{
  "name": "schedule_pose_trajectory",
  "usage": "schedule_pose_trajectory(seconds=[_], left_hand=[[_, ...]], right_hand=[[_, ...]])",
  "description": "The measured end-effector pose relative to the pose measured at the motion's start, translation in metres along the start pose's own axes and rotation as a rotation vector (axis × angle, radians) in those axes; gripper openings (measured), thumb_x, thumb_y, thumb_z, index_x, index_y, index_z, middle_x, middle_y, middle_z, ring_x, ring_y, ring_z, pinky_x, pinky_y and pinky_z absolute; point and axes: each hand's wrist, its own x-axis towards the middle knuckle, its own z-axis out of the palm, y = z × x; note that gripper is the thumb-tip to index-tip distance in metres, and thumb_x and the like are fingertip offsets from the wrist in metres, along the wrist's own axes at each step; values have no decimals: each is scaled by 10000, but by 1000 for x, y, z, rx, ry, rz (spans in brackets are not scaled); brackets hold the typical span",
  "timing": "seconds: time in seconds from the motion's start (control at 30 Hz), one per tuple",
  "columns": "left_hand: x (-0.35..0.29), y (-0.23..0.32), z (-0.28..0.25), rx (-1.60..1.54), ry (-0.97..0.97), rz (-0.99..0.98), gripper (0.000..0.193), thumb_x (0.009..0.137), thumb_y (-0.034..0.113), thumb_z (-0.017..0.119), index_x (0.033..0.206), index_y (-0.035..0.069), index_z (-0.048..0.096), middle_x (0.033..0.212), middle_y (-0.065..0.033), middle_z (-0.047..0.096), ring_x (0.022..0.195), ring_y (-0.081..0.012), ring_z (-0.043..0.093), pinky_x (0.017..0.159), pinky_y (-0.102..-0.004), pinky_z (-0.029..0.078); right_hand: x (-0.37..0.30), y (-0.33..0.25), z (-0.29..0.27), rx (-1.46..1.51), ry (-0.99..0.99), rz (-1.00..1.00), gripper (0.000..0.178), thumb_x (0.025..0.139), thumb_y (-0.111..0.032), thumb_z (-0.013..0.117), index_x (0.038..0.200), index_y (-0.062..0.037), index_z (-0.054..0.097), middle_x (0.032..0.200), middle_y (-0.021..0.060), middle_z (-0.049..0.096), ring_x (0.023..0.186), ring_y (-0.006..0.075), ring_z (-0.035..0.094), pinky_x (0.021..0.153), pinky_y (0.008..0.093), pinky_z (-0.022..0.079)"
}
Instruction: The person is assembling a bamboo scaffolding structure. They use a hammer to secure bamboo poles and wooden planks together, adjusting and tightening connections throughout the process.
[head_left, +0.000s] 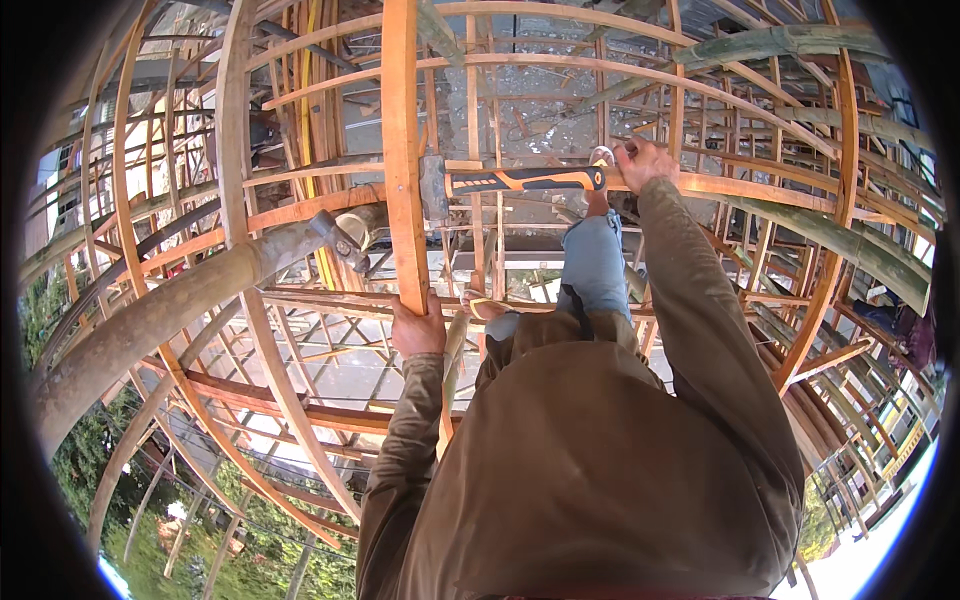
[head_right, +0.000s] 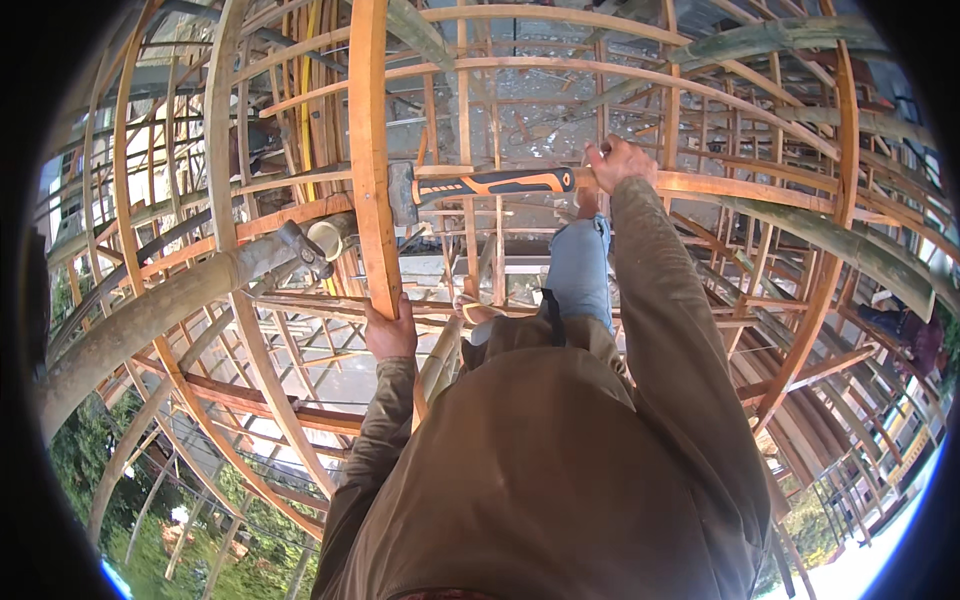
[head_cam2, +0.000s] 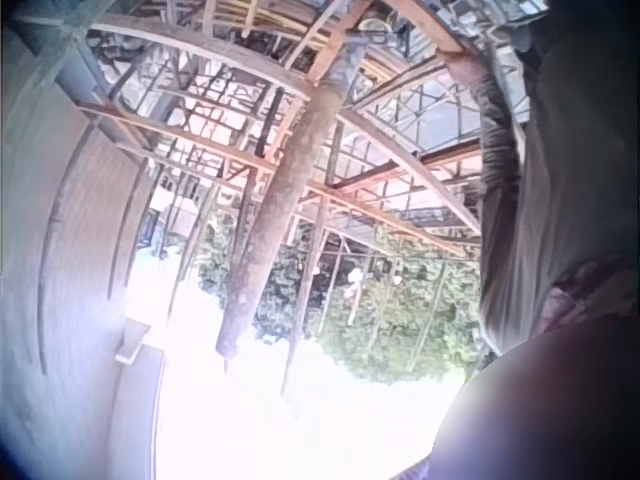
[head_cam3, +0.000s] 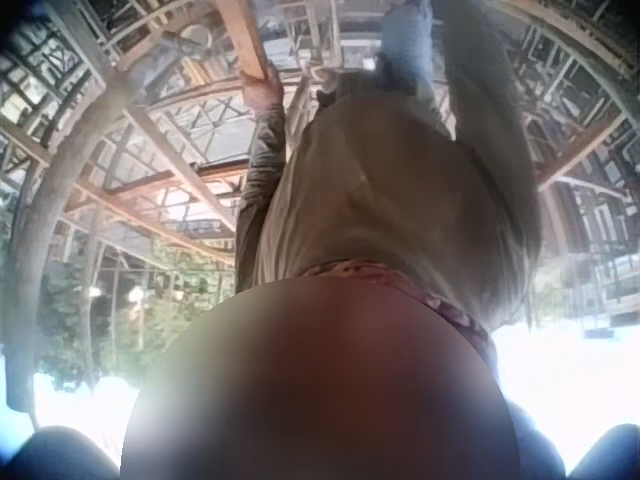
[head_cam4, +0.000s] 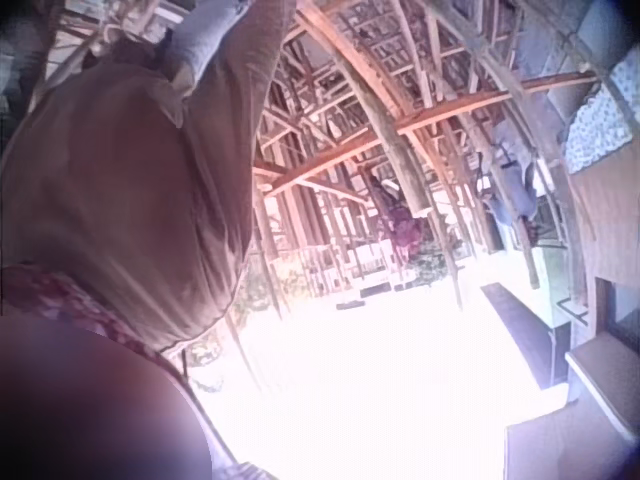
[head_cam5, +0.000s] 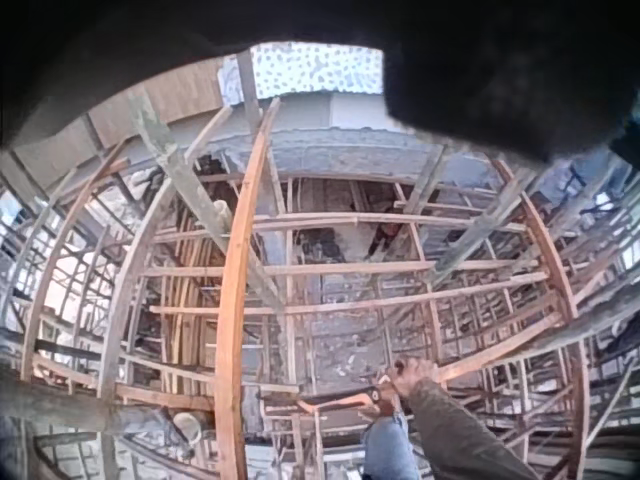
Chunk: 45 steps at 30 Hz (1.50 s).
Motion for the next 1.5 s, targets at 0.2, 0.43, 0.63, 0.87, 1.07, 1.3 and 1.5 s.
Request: schedule_pose_trajectory(seconds=[0.2,0.43,0.63,0.87,1.07,1.3,1.5], left_hand=[[6,10,-2,-30,-43,-51,618,872,552,693,1135,5,583,823,-299,694,816,-507,680,721,-576,535],[3,13,0,29,-11,-113,633,851,609,706,1102,41,583,806,-283,690,808,-511,675,703,-568,534],[6,10,5,30,2,-139,617,832,606,739,1066,57,580,807,-253,702,793,-494,684,689,-558,536],[7,5,6,-70,19,-67,529,824,478,800,1080,69,582,808,-240,698,796,-487,684,657,-531,546],[7,1,7,-104,9,-55,511,832,473,793,1073,76,579,831,-246,697,804,-491,679,669,-532,541],[6,-6,9,-68,9,-10,559,847,505,771,1134,67,577,837,-248,693,792,-505,670,663,-554,529],[6,-5,7,-108,8,-4,552,863,550,733,1037,51,576,767,-256,669,762,-522,655,618,-562,509]], right_hand=[[8,-6,0,-42,63,-30,513,923,-609,537,1110,-175,736,1057,124,759,1047,348,708,922,469,533],[14,7,4,-10,4,-146,454,947,-558,518,1100,-184,723,1030,124,758,1018,367,708,889,476,540],[21,19,19,56,143,-345,307,954,-396,561,1103,-163,693,995,87,741,956,346,687,882,526,500],[21,18,16,81,140,-387,235,944,-303,584,1115,-178,687,977,76,737,929,338,679,836,531,502],[21,15,15,67,130,-383,229,949,-281,568,1103,-163,688,959,98,732,911,352,680,825,529,509],[18,18,17,30,99,-375,247,950,-298,542,1082,-145,685,984,121,733,936,354,682,846,545,501],[12,14,8,45,87,-325,277,951,-326,518,1078,-139,677,1019,128,737,1008,362,673,900,540,486]])
